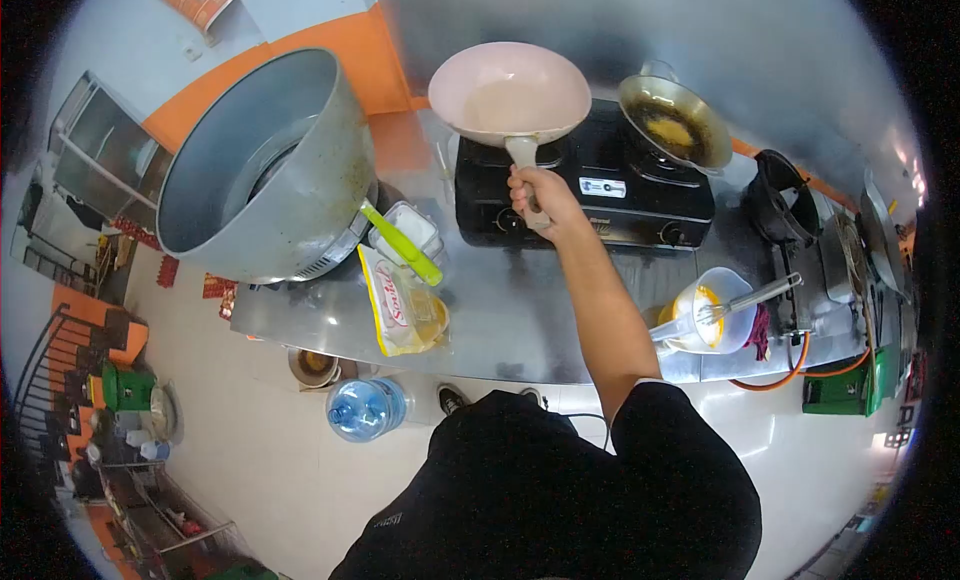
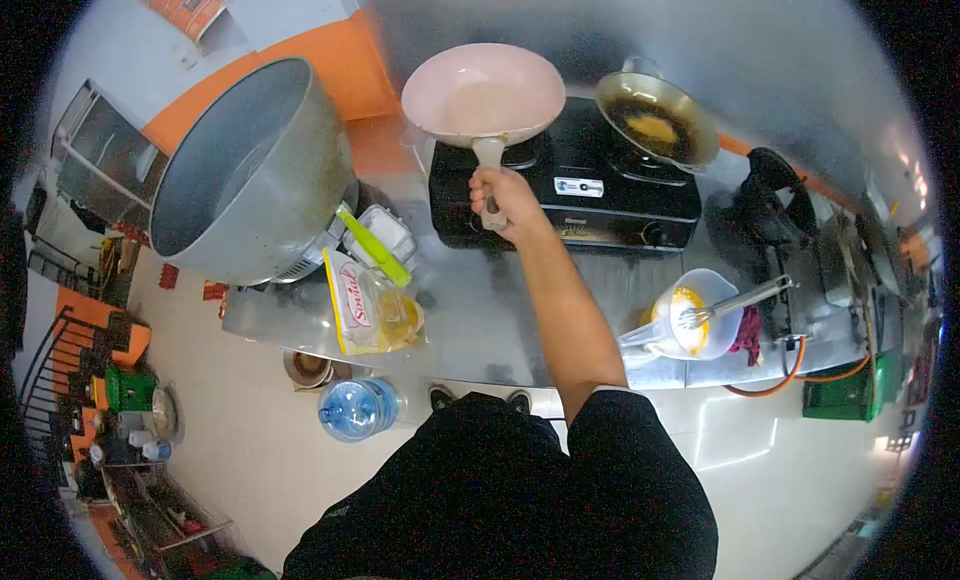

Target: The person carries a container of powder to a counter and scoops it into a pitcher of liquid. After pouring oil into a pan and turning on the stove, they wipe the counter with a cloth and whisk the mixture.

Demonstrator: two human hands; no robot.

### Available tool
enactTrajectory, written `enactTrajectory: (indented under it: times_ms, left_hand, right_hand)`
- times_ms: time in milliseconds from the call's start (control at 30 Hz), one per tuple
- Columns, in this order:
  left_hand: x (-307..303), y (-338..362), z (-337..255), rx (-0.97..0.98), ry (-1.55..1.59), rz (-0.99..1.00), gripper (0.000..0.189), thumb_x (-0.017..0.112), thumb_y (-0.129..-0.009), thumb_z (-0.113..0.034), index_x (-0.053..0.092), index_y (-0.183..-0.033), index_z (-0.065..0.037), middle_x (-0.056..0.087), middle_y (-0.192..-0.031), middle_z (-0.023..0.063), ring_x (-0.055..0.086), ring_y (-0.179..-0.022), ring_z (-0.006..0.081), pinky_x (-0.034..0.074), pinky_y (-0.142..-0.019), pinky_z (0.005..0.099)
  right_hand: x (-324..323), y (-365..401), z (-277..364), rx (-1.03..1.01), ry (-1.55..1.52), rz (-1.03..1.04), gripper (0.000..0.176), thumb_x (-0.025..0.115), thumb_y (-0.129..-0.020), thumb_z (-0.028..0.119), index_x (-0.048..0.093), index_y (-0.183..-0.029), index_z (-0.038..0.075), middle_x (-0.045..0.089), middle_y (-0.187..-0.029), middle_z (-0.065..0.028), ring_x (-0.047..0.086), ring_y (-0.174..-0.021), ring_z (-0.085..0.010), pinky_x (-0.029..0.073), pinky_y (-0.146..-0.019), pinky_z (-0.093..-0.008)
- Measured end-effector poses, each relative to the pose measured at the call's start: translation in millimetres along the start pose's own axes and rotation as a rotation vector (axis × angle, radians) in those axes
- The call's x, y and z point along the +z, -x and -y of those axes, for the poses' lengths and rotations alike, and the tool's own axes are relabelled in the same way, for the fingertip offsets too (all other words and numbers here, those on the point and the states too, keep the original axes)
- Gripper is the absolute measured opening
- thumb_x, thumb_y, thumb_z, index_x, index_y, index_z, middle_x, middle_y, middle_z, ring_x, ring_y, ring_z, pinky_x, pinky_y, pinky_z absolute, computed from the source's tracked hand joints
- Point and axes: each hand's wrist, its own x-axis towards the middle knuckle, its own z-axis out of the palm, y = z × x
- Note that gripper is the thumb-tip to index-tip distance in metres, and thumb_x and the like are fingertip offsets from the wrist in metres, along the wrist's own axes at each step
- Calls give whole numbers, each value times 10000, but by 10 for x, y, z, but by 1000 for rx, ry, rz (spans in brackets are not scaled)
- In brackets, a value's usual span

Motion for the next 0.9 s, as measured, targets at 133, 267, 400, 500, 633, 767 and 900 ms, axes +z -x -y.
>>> enactTrajectory:
  times_ms: [133, 267, 400, 500, 633, 767, 900]
  left_hand:
    - [-50, -140, -425, 219, 10, -158, 235, 615, -869, -259, 666, -980, -58, 679, -893, 172, 663, -888, 294, 503, -774, 388]
    - [-686, 31, -1894, 519, 140, -259, 166, 569, -914, -166, 647, -980, -36, 682, -916, 150, 667, -863, 261, 506, -767, 360]
    - [-1164, 35, -2848, 711, 308, -211, 132, 561, -916, -65, 625, -1020, -17, 651, -978, 103, 618, -902, 178, 503, -737, 324]
    - [-1419, 102, -3149, 805, 266, -208, 140, 569, -912, -76, 620, -1033, -30, 639, -987, 100, 620, -900, 186, 502, -731, 319]
    - [-1582, 54, -3285, 869, 273, -172, 131, 576, -908, -88, 621, -1021, -40, 639, -982, 99, 624, -893, 205, 500, -726, 321]
    - [-1665, -6, -3235, 869, 218, -168, 127, 581, -886, -57, 620, -1004, -32, 637, -962, 119, 627, -887, 245, 502, -724, 338]
    - [-1819, 29, -3110, 944, 188, -246, 117, 590, -864, -41, 615, -978, -29, 636, -947, 119, 622, -880, 258, 497, -720, 349]
  right_hand:
    - [-4, -47, -17, -10, 60, -79, 85, 572, -865, 108, 524, -851, 38, 549, -718, -54, 541, -572, -142, 463, -466, -246]
    - [135, -15, 127, 24, 155, -130, 161, 585, -876, 175, 514, -919, 36, 579, -722, -75, 574, -580, -179, 497, -475, -281]
    - [370, 221, 236, 18, 430, -274, 292, 558, -908, 251, 503, -1047, 0, 597, -757, -95, 591, -596, -211, 526, -522, -301]
    - [440, 461, 169, -343, 1218, -558, 487, 535, -933, 319, 436, -1250, -36, 615, -846, -142, 616, -655, -266, 531, -650, -349]
    - [1271, 551, -73, -773, 1402, -244, 444, 591, -894, 309, 547, -1202, -7, 643, -868, -201, 654, -820, -335, 505, -770, -405]
    - [1471, -687, -567, -555, 1666, -165, 340, 601, -859, 206, 575, -1111, -21, 640, -936, -264, 648, -890, -393, 515, -804, -454]
    - [1165, -1745, -903, -246, 1817, -351, 352, 574, -860, 192, 535, -1131, -30, 637, -1021, -282, 639, -964, -421, 526, -833, -467]
